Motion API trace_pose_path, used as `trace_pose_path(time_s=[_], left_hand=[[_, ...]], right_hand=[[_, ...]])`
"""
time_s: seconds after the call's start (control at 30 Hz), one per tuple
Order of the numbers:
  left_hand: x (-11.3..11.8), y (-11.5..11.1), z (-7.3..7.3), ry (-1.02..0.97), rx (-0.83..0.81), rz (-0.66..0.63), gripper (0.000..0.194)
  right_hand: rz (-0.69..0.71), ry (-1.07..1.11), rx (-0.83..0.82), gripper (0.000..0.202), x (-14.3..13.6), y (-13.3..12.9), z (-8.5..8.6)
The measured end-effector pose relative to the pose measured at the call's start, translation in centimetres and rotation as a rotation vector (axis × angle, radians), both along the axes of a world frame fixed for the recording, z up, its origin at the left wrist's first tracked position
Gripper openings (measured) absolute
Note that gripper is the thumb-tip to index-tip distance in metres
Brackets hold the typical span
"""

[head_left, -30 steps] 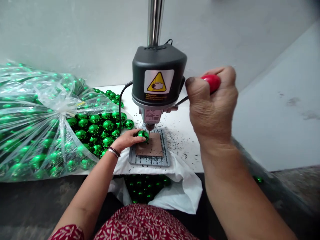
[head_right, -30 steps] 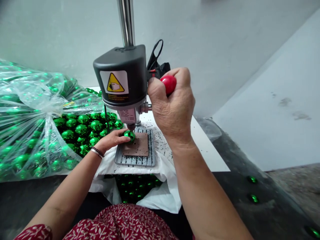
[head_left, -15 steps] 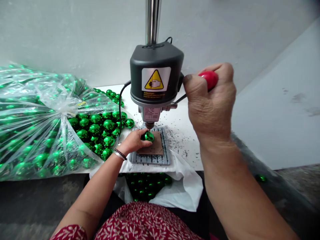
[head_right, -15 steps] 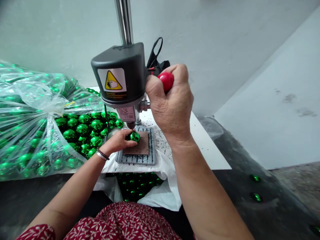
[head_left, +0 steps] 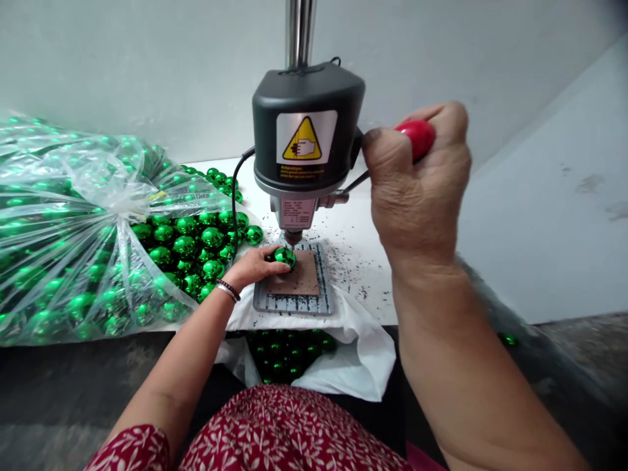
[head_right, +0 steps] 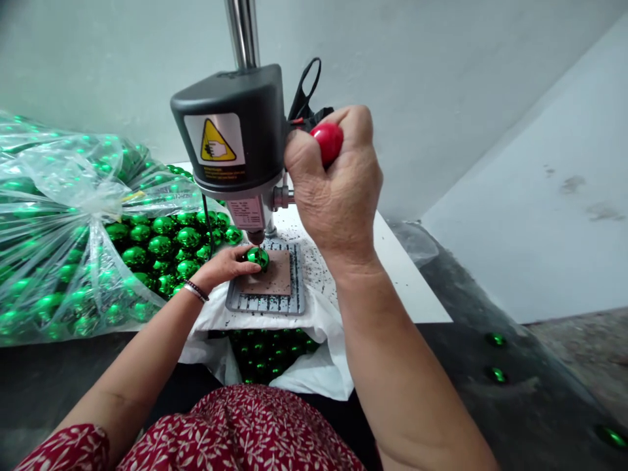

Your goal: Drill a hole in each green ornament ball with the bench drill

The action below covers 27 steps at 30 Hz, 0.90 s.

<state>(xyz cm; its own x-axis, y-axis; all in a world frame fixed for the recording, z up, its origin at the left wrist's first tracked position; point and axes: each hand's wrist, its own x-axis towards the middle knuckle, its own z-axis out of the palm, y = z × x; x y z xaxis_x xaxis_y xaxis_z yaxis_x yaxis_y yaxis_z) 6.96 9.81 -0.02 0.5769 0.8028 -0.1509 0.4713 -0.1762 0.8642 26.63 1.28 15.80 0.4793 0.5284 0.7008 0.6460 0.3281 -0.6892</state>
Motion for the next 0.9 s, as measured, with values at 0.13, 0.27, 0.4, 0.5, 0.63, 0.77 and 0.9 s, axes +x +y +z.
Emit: trace_pose_path(time_s=[0.13,0.27,0.4,0.5,0.63,0.77,0.9], left_hand=[[0.0,0.4,0.6,0.057,0.024,-0.045,0.054],[0.0,0.4,1.3,0.146,0.089,-0.060,0.053],[0.5,-0.3,1.9,0.216,0.160,-0.063,0.058],[1.0,-1.3,2.1,0.276,0.260,-0.079,0.057],[1.1,-2.2,2.2,0.359,0.419,-0.077,0.061],[0.6,-1.7,2.1,0.325,0.288,-0.057,0.059],[0.4,-0.6,2.3,0.333,0.278,-0.075,0.061]], right_hand=[[0.023,0.010,-0.011,0.021,-0.4,-0.3,0.6],[0.017,0.099,-0.060,0.021,-0.7,-0.5,1.1],[0.043,0.153,-0.034,0.026,-0.8,-0.4,1.3],[0.047,0.152,-0.016,0.027,-0.8,-0.3,1.2],[0.058,0.158,-0.007,0.029,-0.8,-0.4,1.0],[0.059,0.149,-0.012,0.027,-0.8,-0.5,1.0],[0.054,0.116,-0.035,0.026,-0.8,-0.5,1.2]])
